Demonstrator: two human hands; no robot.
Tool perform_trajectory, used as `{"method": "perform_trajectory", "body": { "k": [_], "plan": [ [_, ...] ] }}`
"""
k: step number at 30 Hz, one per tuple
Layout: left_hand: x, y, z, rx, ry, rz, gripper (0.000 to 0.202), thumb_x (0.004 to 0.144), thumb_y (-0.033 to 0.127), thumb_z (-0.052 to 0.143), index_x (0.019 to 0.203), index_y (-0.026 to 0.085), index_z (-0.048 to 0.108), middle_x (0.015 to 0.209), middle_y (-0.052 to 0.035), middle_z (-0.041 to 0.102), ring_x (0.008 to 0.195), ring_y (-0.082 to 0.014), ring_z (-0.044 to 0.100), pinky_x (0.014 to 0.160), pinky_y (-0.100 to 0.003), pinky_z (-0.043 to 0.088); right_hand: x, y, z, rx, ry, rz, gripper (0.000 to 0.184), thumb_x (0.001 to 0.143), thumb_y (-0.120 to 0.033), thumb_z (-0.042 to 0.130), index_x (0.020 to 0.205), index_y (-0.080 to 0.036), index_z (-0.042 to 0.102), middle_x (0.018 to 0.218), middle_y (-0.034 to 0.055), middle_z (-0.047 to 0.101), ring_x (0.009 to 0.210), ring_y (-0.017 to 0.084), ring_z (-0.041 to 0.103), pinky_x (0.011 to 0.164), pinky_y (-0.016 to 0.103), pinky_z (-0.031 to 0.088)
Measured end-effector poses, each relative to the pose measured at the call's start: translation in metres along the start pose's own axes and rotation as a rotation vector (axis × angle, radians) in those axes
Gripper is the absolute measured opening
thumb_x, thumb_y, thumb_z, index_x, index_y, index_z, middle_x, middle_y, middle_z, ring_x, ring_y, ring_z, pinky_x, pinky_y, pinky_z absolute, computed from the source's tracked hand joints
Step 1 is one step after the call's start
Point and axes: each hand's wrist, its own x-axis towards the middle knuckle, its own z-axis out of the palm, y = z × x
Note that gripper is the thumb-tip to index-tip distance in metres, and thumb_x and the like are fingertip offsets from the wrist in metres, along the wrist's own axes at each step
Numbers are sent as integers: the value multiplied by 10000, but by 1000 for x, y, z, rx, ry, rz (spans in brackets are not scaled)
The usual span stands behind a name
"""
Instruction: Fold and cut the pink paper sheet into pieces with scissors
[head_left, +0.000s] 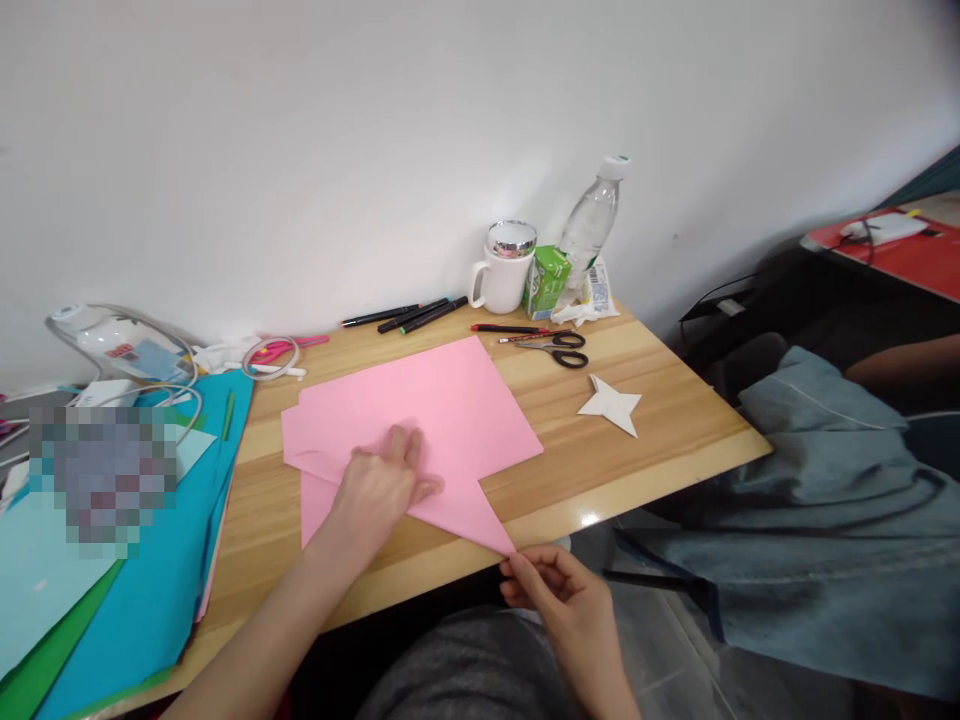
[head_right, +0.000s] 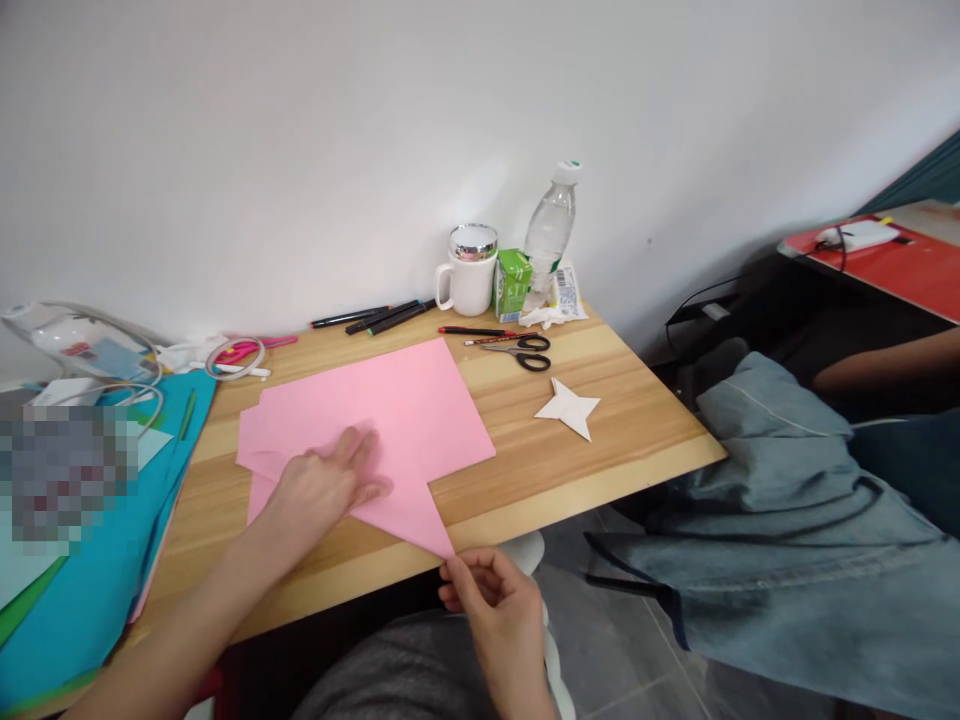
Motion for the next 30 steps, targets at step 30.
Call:
{"method": "perform_trajectory", "body": {
  "k": [30],
  "plan": [
    [-3,3,13,-39,31,-40,768,746,575,526,1293,42,446,1195,-264,505,862,-319,602,649,-442,494,148,-110,89,-820,-362,-277,84,800,-120,602,878,-91,613,738,23,667,645,141,648,589,258,535]
  ]
}}
